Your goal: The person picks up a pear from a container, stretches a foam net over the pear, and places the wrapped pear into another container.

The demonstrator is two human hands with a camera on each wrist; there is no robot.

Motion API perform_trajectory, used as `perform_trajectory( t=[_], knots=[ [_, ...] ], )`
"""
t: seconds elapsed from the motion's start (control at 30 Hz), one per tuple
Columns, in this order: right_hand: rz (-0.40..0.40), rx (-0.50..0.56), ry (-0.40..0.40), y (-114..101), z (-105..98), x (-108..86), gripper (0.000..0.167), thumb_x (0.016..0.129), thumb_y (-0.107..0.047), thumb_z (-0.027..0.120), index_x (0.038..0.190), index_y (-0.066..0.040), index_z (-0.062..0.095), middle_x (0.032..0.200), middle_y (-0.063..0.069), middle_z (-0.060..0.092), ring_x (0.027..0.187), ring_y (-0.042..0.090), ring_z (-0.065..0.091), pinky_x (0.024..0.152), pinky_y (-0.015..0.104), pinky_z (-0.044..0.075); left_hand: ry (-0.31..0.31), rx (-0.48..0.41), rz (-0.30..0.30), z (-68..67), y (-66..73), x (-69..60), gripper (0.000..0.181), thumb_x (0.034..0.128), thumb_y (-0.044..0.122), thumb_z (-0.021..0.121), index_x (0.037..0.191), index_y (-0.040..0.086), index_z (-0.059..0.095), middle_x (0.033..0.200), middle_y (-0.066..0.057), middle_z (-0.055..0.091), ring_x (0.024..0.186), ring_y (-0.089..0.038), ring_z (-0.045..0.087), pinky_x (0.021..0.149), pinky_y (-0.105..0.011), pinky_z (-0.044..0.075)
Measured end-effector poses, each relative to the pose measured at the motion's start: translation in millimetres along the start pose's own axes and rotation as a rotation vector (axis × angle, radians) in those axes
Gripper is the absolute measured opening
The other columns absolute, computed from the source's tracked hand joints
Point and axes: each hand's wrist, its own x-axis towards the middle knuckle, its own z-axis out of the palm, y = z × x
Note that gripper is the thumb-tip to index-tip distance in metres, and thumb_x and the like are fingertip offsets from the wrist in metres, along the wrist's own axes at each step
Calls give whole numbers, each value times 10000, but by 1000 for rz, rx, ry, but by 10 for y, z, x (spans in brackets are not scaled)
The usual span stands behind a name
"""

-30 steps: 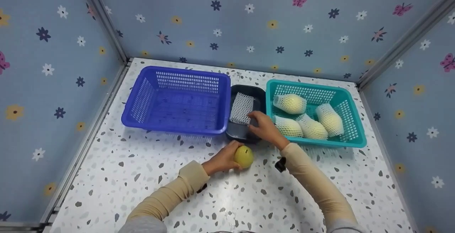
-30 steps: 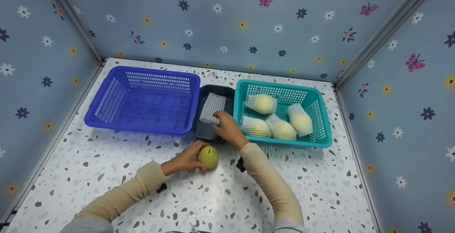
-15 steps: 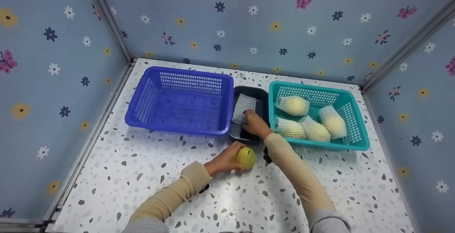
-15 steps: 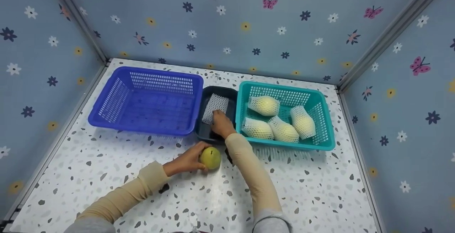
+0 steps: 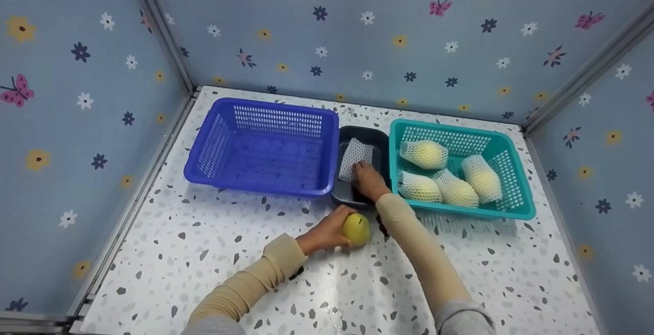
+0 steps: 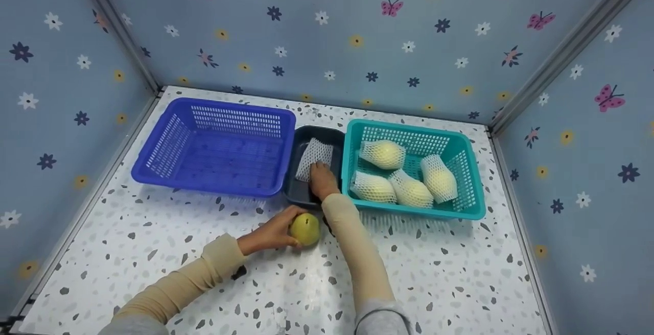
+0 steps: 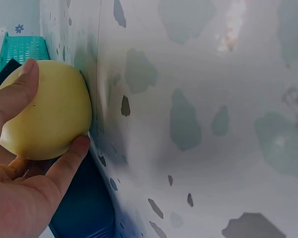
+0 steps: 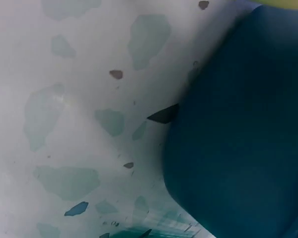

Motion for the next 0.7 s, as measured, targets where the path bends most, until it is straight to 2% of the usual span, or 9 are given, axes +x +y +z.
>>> perform_trajectory(
  t=[0.13,0.3,0.4,0.43,0.57,0.7],
  knots=[
    [-19,9,42,4,-2,-9,203,935,-24,535,1115,69,540,1125,223,539,1048,383,534,836,490,493,3,3,-7,3,-3,-3,707,639,-37,800,1268,16,482,1237,-112,488,1128,-253,497,994,-388,395],
    [-29,30,76,69,60,22,155,935,-9,512,1075,50,541,1085,208,544,1001,390,549,800,496,503,-3,-8,-27,6,0,-6,719,640,-37,799,1279,13,475,1247,-118,485,1128,-260,500,989,-392,396],
    [-16,55,75,90,59,34,146,932,-6,524,1067,42,550,1070,210,555,987,393,560,791,498,504,-3,-14,-38,9,1,-7,721,639,-38,798,1281,23,475,1247,-112,487,1122,-254,505,982,-391,401],
    [5,76,52,48,-4,17,150,920,19,536,1064,53,557,1069,223,560,993,402,562,803,509,498,-4,-14,-43,8,1,-7,722,642,-36,798,1284,26,474,1248,-109,487,1120,-252,506,980,-389,403],
    [32,83,39,51,-26,37,98,930,0,541,1002,35,597,1008,202,580,946,368,587,774,466,510,-7,-16,-65,7,3,-7,731,649,-37,794,1299,34,467,1250,-100,484,1116,-241,507,978,-374,403],
    [83,61,19,31,-60,42,92,909,-5,566,931,25,650,938,176,619,880,323,621,753,431,517,1,0,-50,19,-5,-8,732,643,-23,801,1292,16,465,1248,-114,486,1127,-257,504,991,-387,396]
  ],
)
